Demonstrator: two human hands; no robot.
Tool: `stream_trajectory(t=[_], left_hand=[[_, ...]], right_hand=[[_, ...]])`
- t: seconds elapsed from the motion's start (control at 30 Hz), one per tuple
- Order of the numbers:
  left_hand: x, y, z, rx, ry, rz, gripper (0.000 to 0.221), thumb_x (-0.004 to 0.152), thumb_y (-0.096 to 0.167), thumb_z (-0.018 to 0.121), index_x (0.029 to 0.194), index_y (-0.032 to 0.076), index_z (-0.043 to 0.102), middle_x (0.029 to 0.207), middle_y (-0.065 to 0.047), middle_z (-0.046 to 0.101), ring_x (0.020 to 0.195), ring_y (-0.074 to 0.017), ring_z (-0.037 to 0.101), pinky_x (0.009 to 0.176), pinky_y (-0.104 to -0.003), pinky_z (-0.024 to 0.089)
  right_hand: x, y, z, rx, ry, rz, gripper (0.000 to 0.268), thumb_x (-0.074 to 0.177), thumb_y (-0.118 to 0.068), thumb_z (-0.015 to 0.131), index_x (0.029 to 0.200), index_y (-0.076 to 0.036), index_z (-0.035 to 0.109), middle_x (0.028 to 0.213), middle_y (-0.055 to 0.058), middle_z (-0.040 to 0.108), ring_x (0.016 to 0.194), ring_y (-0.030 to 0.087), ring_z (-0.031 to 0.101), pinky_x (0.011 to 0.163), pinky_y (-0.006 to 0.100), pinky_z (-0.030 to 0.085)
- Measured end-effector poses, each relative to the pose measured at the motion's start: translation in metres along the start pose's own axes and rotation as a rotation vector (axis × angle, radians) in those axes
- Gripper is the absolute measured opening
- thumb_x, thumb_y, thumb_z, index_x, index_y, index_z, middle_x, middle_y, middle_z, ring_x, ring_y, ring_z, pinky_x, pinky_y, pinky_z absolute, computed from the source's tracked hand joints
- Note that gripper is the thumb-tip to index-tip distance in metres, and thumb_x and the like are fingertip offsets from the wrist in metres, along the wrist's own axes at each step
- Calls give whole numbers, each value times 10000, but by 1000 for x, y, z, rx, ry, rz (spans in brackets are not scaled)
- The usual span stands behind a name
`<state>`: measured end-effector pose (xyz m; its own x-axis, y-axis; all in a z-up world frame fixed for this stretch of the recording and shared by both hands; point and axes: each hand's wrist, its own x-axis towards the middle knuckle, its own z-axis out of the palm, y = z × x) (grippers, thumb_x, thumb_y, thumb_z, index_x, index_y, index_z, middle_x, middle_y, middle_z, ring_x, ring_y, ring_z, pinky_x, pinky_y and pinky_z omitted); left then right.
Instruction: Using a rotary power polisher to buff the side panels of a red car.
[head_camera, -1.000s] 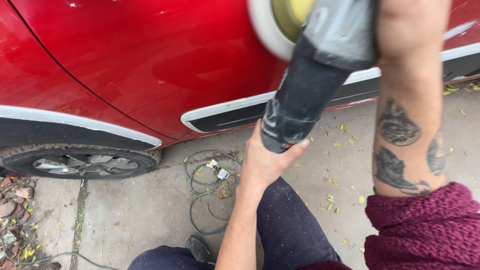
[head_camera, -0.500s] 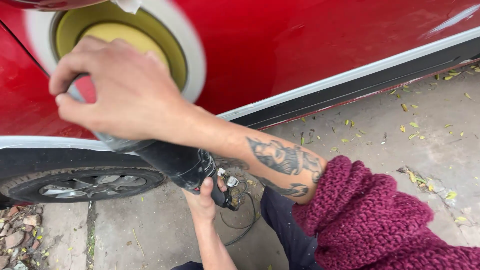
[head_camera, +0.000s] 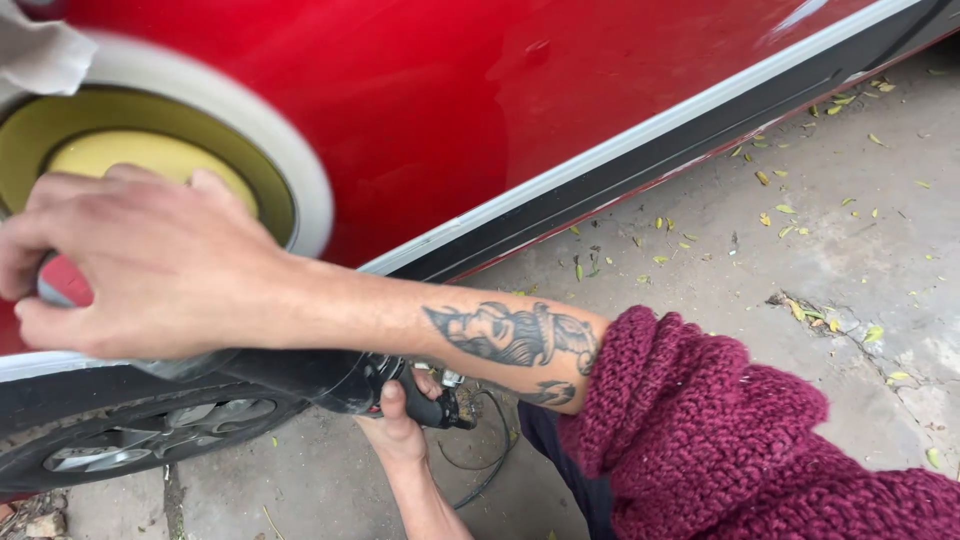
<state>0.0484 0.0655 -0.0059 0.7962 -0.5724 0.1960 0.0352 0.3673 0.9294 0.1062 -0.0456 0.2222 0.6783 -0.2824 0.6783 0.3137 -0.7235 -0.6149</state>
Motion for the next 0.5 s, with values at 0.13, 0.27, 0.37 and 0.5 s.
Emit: stream_trajectory(t=[0.13,0.27,0.37,0.5], left_hand=[[-6,4,40,114,-55,-32,584,842,517,791,981,-17,602,696,-72,618,614,-178,642,561,-329,551],[-10,4,82,238,-119,-56,470,843,419,793,962,-5,629,712,-65,642,599,-158,638,547,-311,537],[-12,10,122,281,-136,-129,373,820,333,794,984,25,662,743,-45,675,582,-136,637,531,-299,542],[-20,15,172,400,-230,-61,437,825,309,837,1093,15,657,898,-72,704,782,-162,669,727,-330,551]], right_hand=[[-16,6,-82,75,97,6,223,795,-408,666,908,-236,751,999,-48,701,985,153,706,829,358,528],[-33,25,-155,75,206,-59,198,821,-352,697,926,-192,749,978,-29,711,980,158,708,876,329,550],[-45,46,-206,107,257,-143,187,860,-299,707,935,-131,742,953,4,728,965,153,718,910,320,560],[-75,72,-270,76,244,83,272,960,-341,701,1001,-77,756,897,6,750,836,104,730,769,280,593]])
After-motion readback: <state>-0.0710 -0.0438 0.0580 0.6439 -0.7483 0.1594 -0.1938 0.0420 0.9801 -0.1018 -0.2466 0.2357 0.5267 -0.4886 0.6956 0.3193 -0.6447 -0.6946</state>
